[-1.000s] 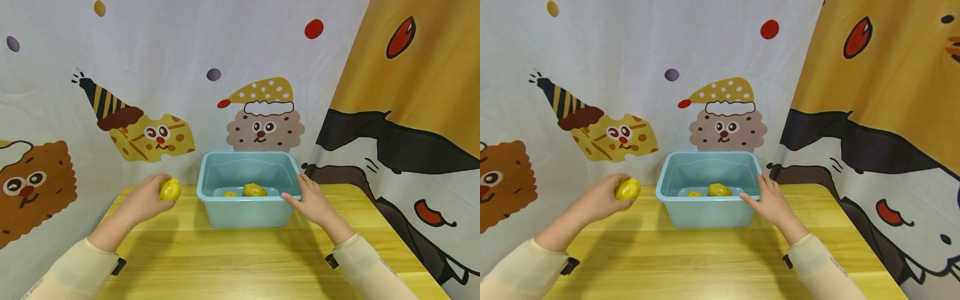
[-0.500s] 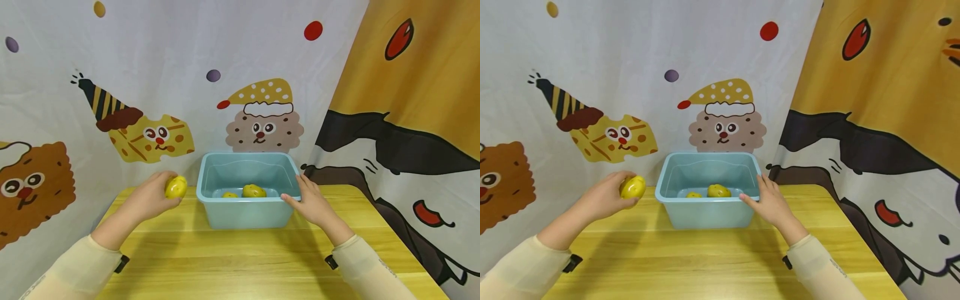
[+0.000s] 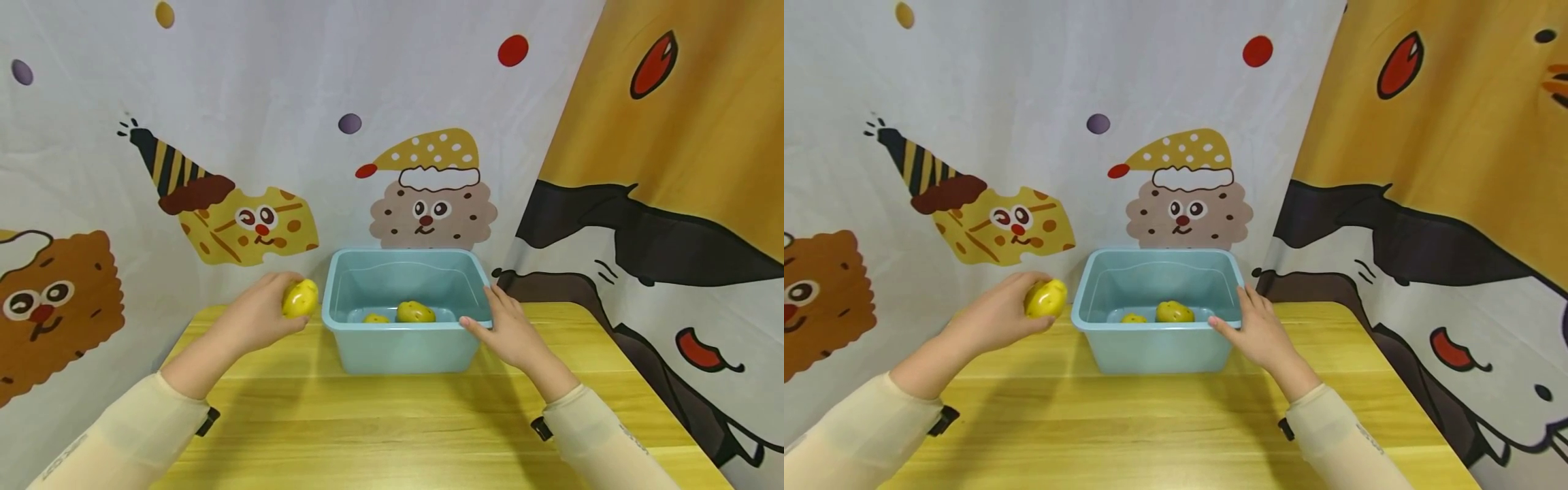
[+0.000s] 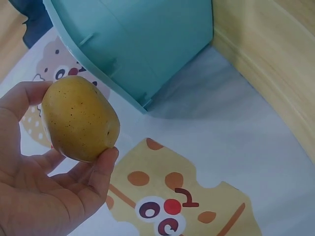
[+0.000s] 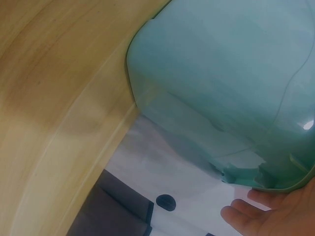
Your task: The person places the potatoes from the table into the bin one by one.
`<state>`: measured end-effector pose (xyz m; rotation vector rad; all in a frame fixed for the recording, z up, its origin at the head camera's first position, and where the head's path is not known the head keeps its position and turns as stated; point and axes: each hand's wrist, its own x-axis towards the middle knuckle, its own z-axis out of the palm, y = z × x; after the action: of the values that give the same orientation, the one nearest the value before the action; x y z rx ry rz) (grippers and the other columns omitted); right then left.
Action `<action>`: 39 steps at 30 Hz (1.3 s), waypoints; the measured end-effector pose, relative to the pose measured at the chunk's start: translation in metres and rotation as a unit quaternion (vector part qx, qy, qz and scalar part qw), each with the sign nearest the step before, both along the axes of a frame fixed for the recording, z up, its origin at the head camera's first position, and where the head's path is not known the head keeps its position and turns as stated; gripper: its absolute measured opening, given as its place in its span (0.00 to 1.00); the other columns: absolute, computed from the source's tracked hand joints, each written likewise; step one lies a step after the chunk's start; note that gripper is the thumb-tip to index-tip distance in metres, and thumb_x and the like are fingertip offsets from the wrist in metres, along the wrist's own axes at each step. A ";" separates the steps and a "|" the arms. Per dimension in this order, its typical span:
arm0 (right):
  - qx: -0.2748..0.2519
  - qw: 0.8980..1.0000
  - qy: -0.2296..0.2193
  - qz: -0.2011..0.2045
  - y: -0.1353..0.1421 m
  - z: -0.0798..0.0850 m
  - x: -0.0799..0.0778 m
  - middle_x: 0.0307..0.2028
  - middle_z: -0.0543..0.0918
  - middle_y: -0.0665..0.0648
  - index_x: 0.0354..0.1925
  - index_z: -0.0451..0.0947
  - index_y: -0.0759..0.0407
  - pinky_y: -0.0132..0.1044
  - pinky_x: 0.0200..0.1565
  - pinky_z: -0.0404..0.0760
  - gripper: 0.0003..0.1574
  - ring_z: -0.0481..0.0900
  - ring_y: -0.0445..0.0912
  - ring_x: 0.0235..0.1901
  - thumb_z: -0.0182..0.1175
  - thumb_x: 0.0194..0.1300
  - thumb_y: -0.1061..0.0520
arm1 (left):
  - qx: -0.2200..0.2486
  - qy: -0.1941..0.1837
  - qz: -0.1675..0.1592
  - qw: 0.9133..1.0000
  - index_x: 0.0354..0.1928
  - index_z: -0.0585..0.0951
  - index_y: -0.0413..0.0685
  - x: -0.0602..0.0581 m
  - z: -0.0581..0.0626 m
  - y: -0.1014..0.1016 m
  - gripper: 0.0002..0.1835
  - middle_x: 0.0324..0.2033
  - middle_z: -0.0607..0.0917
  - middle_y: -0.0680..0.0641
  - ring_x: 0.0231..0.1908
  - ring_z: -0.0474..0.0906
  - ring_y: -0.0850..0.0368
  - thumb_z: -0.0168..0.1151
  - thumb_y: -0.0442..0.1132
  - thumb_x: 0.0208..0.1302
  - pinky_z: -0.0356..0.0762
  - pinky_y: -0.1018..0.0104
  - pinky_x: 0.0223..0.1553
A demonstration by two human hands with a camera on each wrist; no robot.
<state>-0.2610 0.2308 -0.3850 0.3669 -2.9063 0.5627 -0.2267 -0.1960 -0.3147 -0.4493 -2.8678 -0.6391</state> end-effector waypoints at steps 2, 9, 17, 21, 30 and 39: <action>0.001 1.000 -0.001 0.000 0.000 0.000 0.000 0.71 0.43 0.61 0.72 0.42 0.59 0.69 0.55 0.56 0.61 0.45 0.63 0.67 0.44 0.56 0.22 | -0.001 0.001 -0.004 1.000 0.59 0.68 0.46 -0.001 0.001 0.002 0.35 0.49 0.74 0.43 0.38 0.71 0.51 0.67 0.48 0.49 0.73 0.58 0.35; -0.002 1.000 0.003 0.000 0.000 -0.001 0.000 0.71 0.44 0.62 0.71 0.43 0.60 0.69 0.55 0.56 0.62 0.45 0.63 0.67 0.44 0.56 0.22 | 0.002 -0.006 -0.016 1.000 0.60 0.67 0.45 -0.004 0.006 0.006 0.35 0.50 0.73 0.43 0.38 0.71 0.51 0.66 0.47 0.50 0.74 0.58 0.36; -0.003 1.000 0.002 0.003 0.000 -0.001 0.000 0.71 0.44 0.62 0.71 0.43 0.61 0.69 0.55 0.55 0.61 0.45 0.63 0.67 0.44 0.56 0.22 | -0.005 -0.001 -0.033 0.999 0.58 0.69 0.46 -0.009 0.011 0.013 0.34 0.50 0.74 0.45 0.39 0.71 0.52 0.67 0.48 0.49 0.73 0.58 0.38; -0.003 1.000 0.004 0.000 0.000 -0.003 -0.001 0.71 0.44 0.61 0.71 0.43 0.60 0.68 0.55 0.56 0.61 0.45 0.63 0.67 0.44 0.56 0.22 | -0.008 -0.003 -0.044 0.999 0.57 0.69 0.47 -0.010 0.014 0.017 0.33 0.48 0.75 0.47 0.39 0.71 0.53 0.68 0.48 0.48 0.73 0.59 0.37; -0.003 1.000 -0.001 0.005 -0.001 -0.002 0.000 0.71 0.44 0.62 0.71 0.43 0.60 0.68 0.56 0.55 0.62 0.45 0.64 0.67 0.44 0.56 0.22 | -0.023 -0.012 -0.066 0.998 0.60 0.69 0.46 -0.015 0.021 0.024 0.36 0.51 0.75 0.46 0.41 0.71 0.52 0.68 0.48 0.48 0.72 0.59 0.39; -0.008 1.000 0.004 0.007 0.000 0.000 0.001 0.71 0.44 0.63 0.71 0.42 0.60 0.68 0.56 0.55 0.61 0.45 0.64 0.67 0.45 0.56 0.23 | -0.046 -0.034 -0.091 0.994 0.59 0.70 0.50 -0.022 0.027 0.032 0.35 0.50 0.76 0.49 0.38 0.71 0.54 0.67 0.49 0.47 0.71 0.62 0.36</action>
<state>-0.2597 0.2304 -0.3854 0.3853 -2.8920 0.5849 -0.2487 -0.1642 -0.2874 -0.7231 -2.9534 -0.5610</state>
